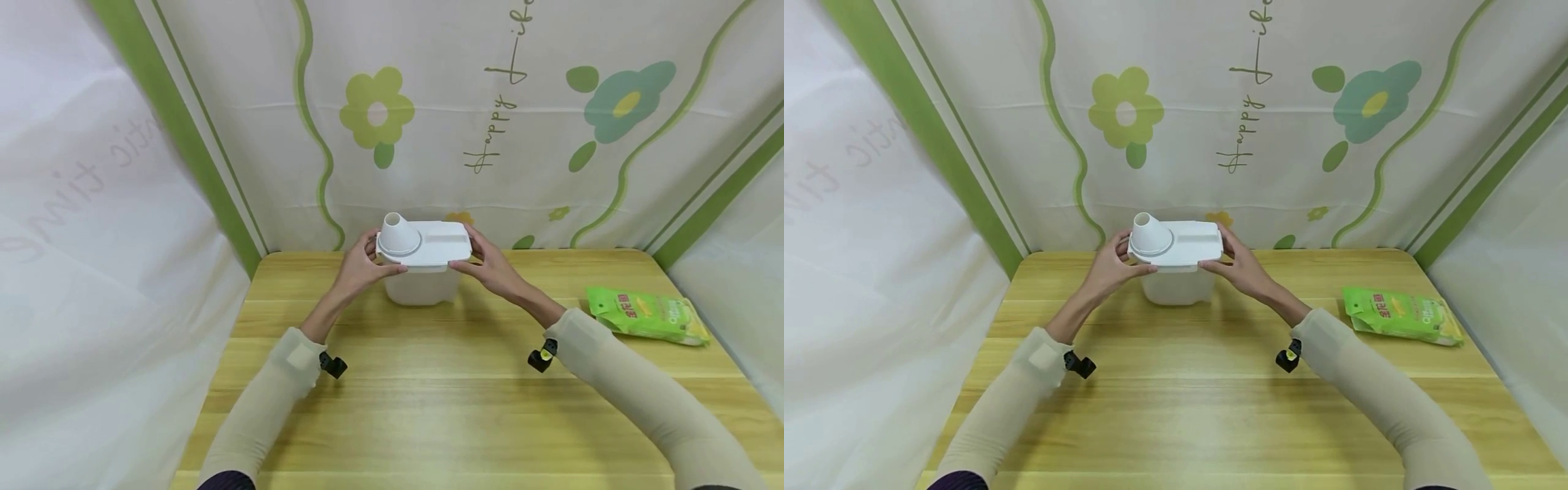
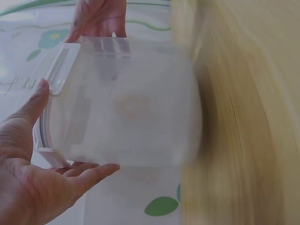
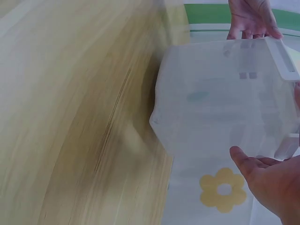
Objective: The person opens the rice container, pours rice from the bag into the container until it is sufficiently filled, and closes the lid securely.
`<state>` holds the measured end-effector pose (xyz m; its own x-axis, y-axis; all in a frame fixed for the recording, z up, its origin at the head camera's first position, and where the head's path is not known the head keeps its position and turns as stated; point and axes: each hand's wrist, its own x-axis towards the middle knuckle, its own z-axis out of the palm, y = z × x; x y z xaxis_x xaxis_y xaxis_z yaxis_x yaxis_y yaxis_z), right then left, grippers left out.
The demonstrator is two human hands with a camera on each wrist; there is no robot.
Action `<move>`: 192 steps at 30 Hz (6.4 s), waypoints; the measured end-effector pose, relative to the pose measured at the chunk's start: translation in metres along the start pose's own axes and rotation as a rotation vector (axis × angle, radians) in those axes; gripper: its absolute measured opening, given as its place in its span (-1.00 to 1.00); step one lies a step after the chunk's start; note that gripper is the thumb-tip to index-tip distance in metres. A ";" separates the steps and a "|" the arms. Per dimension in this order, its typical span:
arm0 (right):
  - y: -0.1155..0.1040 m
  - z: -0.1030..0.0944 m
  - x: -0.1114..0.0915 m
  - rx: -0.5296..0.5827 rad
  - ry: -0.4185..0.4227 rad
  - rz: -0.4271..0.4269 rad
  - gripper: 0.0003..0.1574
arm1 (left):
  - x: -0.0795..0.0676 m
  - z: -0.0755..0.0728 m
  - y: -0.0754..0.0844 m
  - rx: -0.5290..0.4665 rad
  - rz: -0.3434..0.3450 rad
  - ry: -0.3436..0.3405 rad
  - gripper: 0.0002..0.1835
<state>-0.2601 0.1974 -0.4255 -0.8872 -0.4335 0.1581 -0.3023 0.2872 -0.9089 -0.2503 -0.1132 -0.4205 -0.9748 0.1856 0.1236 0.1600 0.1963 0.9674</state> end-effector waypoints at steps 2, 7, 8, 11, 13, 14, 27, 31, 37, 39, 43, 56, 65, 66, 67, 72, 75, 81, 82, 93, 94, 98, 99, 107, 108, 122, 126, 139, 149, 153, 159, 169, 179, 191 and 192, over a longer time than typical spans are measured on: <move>0.000 -0.001 -0.002 0.003 -0.002 -0.005 0.14 | -0.001 0.003 0.001 0.006 0.001 0.004 0.10; 0.004 -0.004 -0.006 0.026 -0.004 -0.010 0.15 | -0.003 0.009 0.002 0.026 0.004 0.008 0.10; 0.005 -0.004 -0.007 0.029 -0.003 -0.010 0.15 | -0.003 0.010 0.002 0.026 0.004 0.007 0.10; 0.007 -0.006 -0.008 0.031 -0.001 -0.007 0.16 | -0.004 0.012 0.000 0.022 0.005 -0.003 0.10; 0.008 -0.006 -0.009 0.026 0.001 -0.003 0.18 | -0.005 0.013 -0.002 0.020 0.015 -0.008 0.08; 0.009 -0.007 -0.010 0.021 0.001 -0.002 0.18 | -0.005 0.013 -0.002 0.022 0.020 -0.011 0.08; 0.013 -0.006 -0.015 -0.015 0.001 0.007 0.20 | -0.008 0.017 -0.006 0.058 0.044 -0.021 0.05; 0.015 -0.007 -0.015 0.003 -0.012 -0.005 0.18 | -0.009 0.019 -0.006 0.071 0.062 -0.016 0.05; 0.018 -0.009 -0.017 0.003 -0.025 -0.007 0.17 | -0.011 0.021 -0.005 0.108 0.081 -0.011 0.06; 0.019 -0.009 -0.017 0.002 -0.026 -0.006 0.17 | -0.011 0.021 -0.005 0.110 0.080 -0.013 0.06; 0.019 -0.009 -0.017 0.007 -0.029 -0.005 0.18 | -0.011 0.021 -0.004 0.124 0.060 -0.021 0.07; 0.019 -0.025 -0.016 0.031 -0.102 0.026 0.12 | -0.007 0.016 0.004 0.291 0.107 -0.029 0.12; 0.021 -0.044 -0.020 0.104 -0.141 0.012 -0.11 | 0.001 0.019 0.006 0.335 0.166 -0.039 0.05; 0.021 -0.046 -0.020 0.112 -0.141 0.005 -0.13 | 0.002 0.019 0.006 0.336 0.169 -0.041 0.04; 0.021 -0.047 -0.019 0.117 -0.140 -0.002 -0.15 | 0.002 0.019 0.005 0.336 0.172 -0.042 0.03; 0.022 -0.049 -0.015 0.121 -0.120 -0.027 -0.21 | 0.003 0.019 0.004 0.337 0.180 -0.051 -0.02; 0.022 -0.048 -0.014 0.114 -0.102 -0.031 -0.23 | 0.004 0.019 0.003 0.333 0.181 -0.053 -0.03; 0.022 -0.047 -0.012 0.115 -0.080 -0.035 -0.27 | 0.005 0.019 0.001 0.327 0.179 -0.056 -0.03; 0.023 -0.048 -0.012 0.117 -0.079 -0.040 -0.27 | 0.006 0.019 0.001 0.328 0.181 -0.057 -0.03; 0.029 -0.046 -0.005 0.022 -0.013 -0.123 -0.34 | 0.005 0.019 0.001 0.329 0.178 -0.063 -0.03; 0.029 -0.046 -0.005 0.016 -0.006 -0.132 -0.35 | 0.005 0.019 0.002 0.327 0.175 -0.063 -0.04; 0.030 -0.045 -0.002 0.019 0.011 -0.149 -0.36 | 0.004 0.019 0.002 0.324 0.166 -0.064 -0.03; 0.030 -0.045 -0.002 0.017 0.013 -0.154 -0.36 | 0.005 0.018 0.002 0.325 0.165 -0.065 -0.03; 0.030 -0.046 0.000 -0.033 0.024 -0.163 -0.36 | 0.005 0.018 0.001 0.321 0.161 -0.072 -0.04; 0.029 -0.047 0.001 -0.058 0.024 -0.168 -0.37 | 0.005 0.018 0.001 0.318 0.161 -0.073 -0.04; -0.004 -0.063 -0.002 -0.337 -0.021 -0.263 -0.36 | 0.005 0.017 0.002 0.313 0.166 -0.076 -0.04; 0.003 -0.070 0.000 -0.353 -0.024 -0.254 -0.34 | 0.005 0.018 0.002 0.308 0.164 -0.078 -0.04; 0.006 -0.079 0.000 -0.350 -0.069 -0.294 -0.33 | 0.005 0.018 0.001 0.297 0.162 -0.082 -0.06; 0.011 -0.077 -0.001 -0.335 -0.098 -0.241 -0.31 | 0.004 0.019 0.001 0.291 0.157 -0.080 -0.02; 0.009 -0.076 0.000 -0.354 -0.114 -0.255 -0.30 | 0.004 0.019 0.000 0.293 0.161 -0.078 0.00; 0.004 -0.071 0.002 -0.357 -0.127 -0.225 -0.13 | 0.005 0.020 -0.001 0.302 0.166 -0.075 0.00; 0.000 -0.056 0.011 -0.308 -0.157 -0.214 0.08 | -0.002 0.026 0.005 0.381 0.147 0.013 0.11; 0.001 -0.050 0.015 -0.374 -0.161 -0.244 0.05 | -0.008 0.034 0.008 0.424 0.112 0.073 0.14; 0.003 -0.049 0.007 -0.473 -0.124 -0.265 0.06 | -0.002 0.029 0.004 0.361 0.118 0.057 0.07; 0.003 -0.049 0.006 -0.482 -0.120 -0.266 0.06 | -0.002 0.028 0.004 0.347 0.120 0.057 0.05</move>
<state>-0.2832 0.2373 -0.4084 -0.7213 -0.6305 0.2866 -0.6601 0.5007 -0.5600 -0.2436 -0.0858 -0.4235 -0.9513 0.1756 0.2533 0.3077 0.4926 0.8141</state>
